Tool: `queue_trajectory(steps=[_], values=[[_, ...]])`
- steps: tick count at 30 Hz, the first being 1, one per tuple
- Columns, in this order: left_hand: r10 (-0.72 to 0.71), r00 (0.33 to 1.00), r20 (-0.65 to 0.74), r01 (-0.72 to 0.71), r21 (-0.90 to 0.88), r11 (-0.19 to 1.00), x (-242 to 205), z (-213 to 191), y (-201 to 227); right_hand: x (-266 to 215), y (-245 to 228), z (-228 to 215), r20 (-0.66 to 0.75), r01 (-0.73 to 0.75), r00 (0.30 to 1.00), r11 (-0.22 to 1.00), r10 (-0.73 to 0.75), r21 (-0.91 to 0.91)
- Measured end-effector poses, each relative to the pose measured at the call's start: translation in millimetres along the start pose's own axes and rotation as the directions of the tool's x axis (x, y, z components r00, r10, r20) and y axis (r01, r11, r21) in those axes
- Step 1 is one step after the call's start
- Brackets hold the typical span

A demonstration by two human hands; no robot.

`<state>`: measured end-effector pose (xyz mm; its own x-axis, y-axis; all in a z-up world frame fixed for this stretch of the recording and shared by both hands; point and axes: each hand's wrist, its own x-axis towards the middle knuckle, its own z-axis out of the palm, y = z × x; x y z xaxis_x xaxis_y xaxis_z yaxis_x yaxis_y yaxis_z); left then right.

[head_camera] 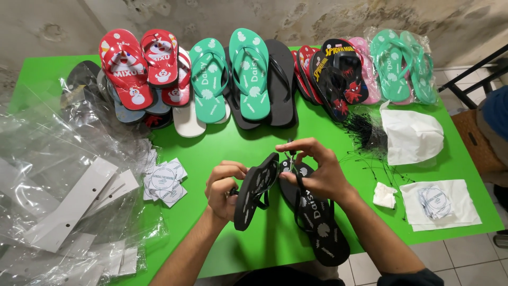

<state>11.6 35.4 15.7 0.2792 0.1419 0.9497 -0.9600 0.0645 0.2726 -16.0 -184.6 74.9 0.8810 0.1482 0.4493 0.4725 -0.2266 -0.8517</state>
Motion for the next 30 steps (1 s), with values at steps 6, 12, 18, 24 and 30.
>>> queue_trajectory(steps=[6, 12, 18, 24, 30], values=[[-0.182, 0.983, -0.015, 0.182, -0.009, 0.983, 0, -7, -7, -2, 18, 25, 0.080, -0.075, 0.995, 0.982, 0.062, 0.175], [-0.384, 0.920, -0.073, 0.374, -0.126, 0.919, 39, 7, 1, -1, 20, 34, -0.045, -0.255, 0.964, 0.957, 0.263, 0.137], [-0.453, 0.891, 0.043, 0.455, -0.083, 0.887, 16, -12, -17, 13, 28, 37, -0.123, -0.376, 0.914, 0.921, 0.387, 0.101], [-0.547, 0.835, 0.060, 0.550, -0.152, 0.821, 24, -6, -14, 3, 40, 42, -0.176, -0.303, 0.936, 0.952, 0.306, 0.045], [-0.697, 0.706, -0.124, 0.674, -0.184, 0.715, 20, -13, -26, -6, 40, 44, -0.115, -0.207, 0.975, 0.962, 0.189, -0.180]])
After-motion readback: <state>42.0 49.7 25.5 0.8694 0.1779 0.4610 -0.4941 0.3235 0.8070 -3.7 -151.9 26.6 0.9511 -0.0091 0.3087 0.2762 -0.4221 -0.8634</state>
